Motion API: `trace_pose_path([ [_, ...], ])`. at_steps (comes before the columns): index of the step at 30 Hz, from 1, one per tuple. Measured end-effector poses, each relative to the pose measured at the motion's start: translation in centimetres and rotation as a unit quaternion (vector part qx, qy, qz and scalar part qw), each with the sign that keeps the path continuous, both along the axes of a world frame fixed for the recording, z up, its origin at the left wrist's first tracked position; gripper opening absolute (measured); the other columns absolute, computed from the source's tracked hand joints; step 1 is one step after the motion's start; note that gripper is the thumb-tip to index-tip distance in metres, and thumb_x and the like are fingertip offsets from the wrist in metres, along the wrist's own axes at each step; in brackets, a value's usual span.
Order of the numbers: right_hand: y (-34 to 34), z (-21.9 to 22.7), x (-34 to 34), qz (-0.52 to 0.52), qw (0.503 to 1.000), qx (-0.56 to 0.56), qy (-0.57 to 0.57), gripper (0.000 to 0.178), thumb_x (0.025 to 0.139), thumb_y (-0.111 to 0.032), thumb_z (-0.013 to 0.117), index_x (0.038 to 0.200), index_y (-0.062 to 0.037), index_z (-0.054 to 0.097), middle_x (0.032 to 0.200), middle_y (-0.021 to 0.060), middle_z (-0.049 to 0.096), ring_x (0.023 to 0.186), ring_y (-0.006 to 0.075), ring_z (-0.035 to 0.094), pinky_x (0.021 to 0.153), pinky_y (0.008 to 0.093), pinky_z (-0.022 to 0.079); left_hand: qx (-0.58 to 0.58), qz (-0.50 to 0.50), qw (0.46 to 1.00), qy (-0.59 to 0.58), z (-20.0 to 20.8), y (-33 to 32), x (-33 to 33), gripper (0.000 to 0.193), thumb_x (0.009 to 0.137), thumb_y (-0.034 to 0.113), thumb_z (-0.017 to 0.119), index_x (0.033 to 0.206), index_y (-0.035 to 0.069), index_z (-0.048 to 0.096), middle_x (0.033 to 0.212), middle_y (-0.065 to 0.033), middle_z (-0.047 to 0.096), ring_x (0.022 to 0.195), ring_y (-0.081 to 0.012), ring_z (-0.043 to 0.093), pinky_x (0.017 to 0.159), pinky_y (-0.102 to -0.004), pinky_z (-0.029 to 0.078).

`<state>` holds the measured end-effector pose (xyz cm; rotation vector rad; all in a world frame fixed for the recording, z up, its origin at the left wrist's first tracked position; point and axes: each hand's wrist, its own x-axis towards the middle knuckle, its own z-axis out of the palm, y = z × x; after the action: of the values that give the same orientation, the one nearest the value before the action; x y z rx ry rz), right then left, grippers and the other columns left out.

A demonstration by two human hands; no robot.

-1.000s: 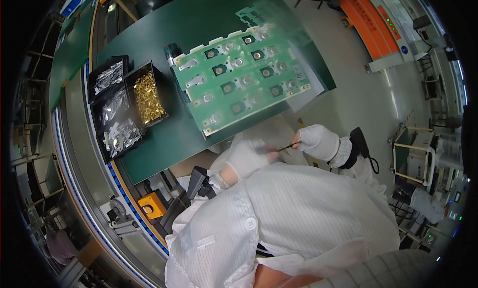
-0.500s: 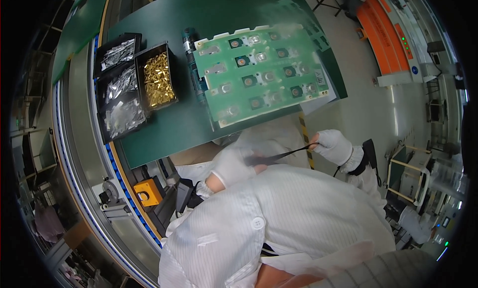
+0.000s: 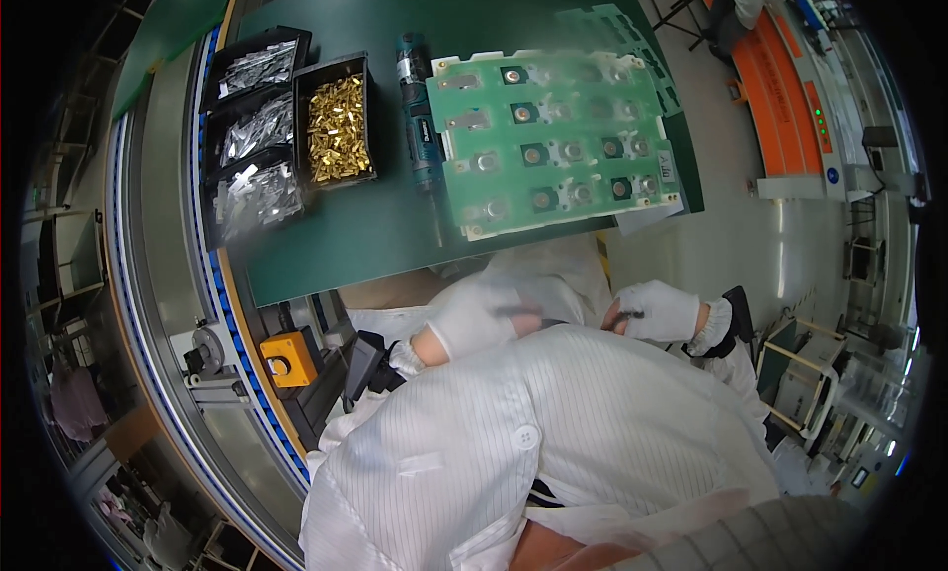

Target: A worker reads a document, picks up metal plates from a bin, and places them onto a circuit board. They use a power tool to secure the plates, then receive a battery pack and place the board on top of it.

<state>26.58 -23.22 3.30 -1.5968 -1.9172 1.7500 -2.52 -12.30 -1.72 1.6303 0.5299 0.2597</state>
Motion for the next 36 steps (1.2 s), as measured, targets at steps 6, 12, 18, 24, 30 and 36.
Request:
trace_pose_path([
  [6, 0.3, -2.6, -1.8, -0.122, 0.992, 0.012, -0.036, 0.025, 0.085, -0.019, 0.061, 0.107, -0.0064, 0.063, 0.093, 0.0132, 0.064, 0.086, 0.0283, 0.062, 0.078, 0.0337, 0.049, 0.06, 0.035, 0.984, 0.163, -2.1, 1.0, -5.1, 0.032, 0.078, 0.019, 0.072, 0.107, 0.006, 0.067, 0.095, -0.0117, 0.066, 0.087, -0.0222, 0.064, 0.076, -0.0302, 0.05],
  [12, 1.9, -7.6, -6.0, -0.099, 0.981, 0.163, -0.046, 0.02, 0.085, -0.019, 0.059, 0.1, -0.0057, 0.064, 0.087, 0.0132, 0.062, 0.083, 0.0313, 0.061, 0.077, 0.0372, 0.049, 0.127, 0.127, 0.94, 0.292, -3.5, -0.4, -8.5, 0.021, 0.076, 0.019, 0.072, 0.089, 0.004, 0.064, 0.084, -0.0142, 0.063, 0.077, -0.0323, 0.061, 0.069, -0.035, 0.05],
  [18, 2.9, -11.7, -5.1, -0.15, 0.961, 0.167, -0.16, 0.017, 0.085, -0.021, 0.058, 0.085, -0.0047, 0.061, 0.085, 0.013, 0.063, 0.081, 0.0308, 0.061, 0.072, 0.0387, 0.048, 0.172, 0.293, 0.886, 0.315, -7.7, -1.4, -5.3, 0.024, 0.073, 0.024, 0.074, 0.083, 0.005, 0.063, 0.084, -0.0155, 0.063, 0.075, -0.0331, 0.062, 0.066, -0.0393, 0.05],
  [24, 3.4, -11.3, -4.4, -0.17, 0.969, 0.111, -0.144, 0.015, 0.085, -0.02, 0.06, 0.088, -0.0053, 0.063, 0.085, 0.0124, 0.063, 0.08, 0.029, 0.061, 0.07, 0.0377, 0.048, 0.14, 0.285, 0.892, 0.321, -8.5, -1.4, -5.3, 0.025, 0.071, 0.024, 0.077, 0.082, 0.006, 0.064, 0.08, -0.014, 0.063, 0.072, -0.0312, 0.062, 0.066, -0.0379, 0.05],
  [30, 4.5, -5.1, -8.6, -0.021, 0.985, 0.113, 0.13, 0.012, 0.079, -0.01, 0.067, 0.091, -0.0077, 0.064, 0.087, 0.0083, 0.062, 0.08, 0.0265, 0.059, 0.072, 0.0355, 0.048, 0.187, 0.274, 0.928, 0.168, -2.5, -2.0, -7.7, 0.024, 0.066, 0.014, 0.079, 0.082, 0.007, 0.062, 0.075, -0.0086, 0.061, 0.069, -0.0267, 0.061, 0.065, -0.0349, 0.049],
  [36, 4.9, -3.7, -7.2, 0.026, 0.994, -0.012, 0.106, 0.026, 0.08, -0.016, 0.068, 0.106, -0.0115, 0.066, 0.101, 0.0079, 0.061, 0.094, 0.0249, 0.058, 0.083, 0.0334, 0.047, -0.045, 0.053, 0.99, 0.124, -0.3, -2.0, -9.2, 0.02, 0.078, 0.015, 0.074, 0.091, 0.004, 0.063, 0.091, -0.0069, 0.068, 0.082, -0.0178, 0.064, 0.075, -0.0297, 0.051],
])
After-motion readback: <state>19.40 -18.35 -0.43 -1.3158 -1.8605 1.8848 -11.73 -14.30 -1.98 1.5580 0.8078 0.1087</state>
